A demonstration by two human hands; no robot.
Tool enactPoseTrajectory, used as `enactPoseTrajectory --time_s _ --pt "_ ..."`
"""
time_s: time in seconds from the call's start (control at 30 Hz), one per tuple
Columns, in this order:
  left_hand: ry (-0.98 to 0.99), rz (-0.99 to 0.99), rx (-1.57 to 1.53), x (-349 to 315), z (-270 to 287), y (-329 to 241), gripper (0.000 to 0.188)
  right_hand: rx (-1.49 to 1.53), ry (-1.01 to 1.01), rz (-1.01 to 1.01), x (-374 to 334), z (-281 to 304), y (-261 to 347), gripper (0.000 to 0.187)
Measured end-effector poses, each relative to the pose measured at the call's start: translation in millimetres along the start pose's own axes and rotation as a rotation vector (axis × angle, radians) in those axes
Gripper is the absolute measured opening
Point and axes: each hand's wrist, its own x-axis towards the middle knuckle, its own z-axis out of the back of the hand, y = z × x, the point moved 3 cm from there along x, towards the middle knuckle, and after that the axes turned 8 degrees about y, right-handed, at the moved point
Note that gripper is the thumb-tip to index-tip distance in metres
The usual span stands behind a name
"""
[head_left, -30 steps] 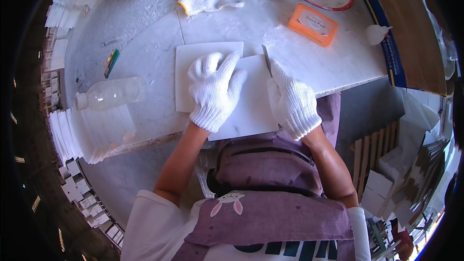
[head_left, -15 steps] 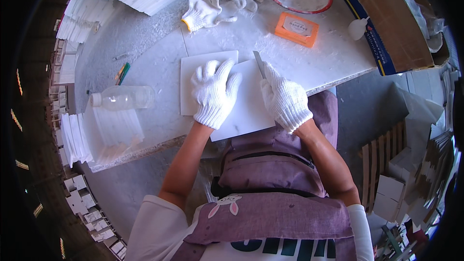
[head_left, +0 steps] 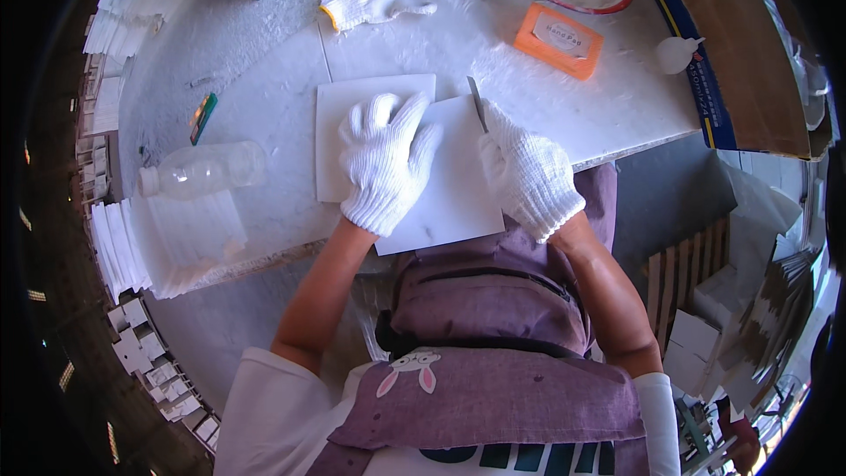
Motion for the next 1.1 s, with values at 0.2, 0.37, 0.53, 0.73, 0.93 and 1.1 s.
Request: enactPoseTrajectory --time_s 0.2,0.37,0.53,0.73,0.93,1.1 --pt "0.043 0.003 -0.006 4 3 0 0.035 0.002 0.101 -0.012 19 2 -7 0.028" --pt "0.025 0.029 0.053 3 -1 1 0.035 0.043 -0.015 -0.037 14 2 -3 0.035" --pt "0.012 0.030 0.028 4 -2 0 0.035 0.083 -0.044 -0.025 1 1 -4 0.039" --pt "0.005 0.019 0.046 1 -4 0 0.035 0.137 -0.016 -0.053 -7 1 -2 0.041" --pt "-0.007 -0.035 -0.005 3 -6 4 0.035 0.046 -0.083 0.086 2 -6 -9 0.042" --pt "0.028 -0.040 -0.009 4 -8 7 0.037 0.029 0.103 -0.098 18 1 1 0.042"
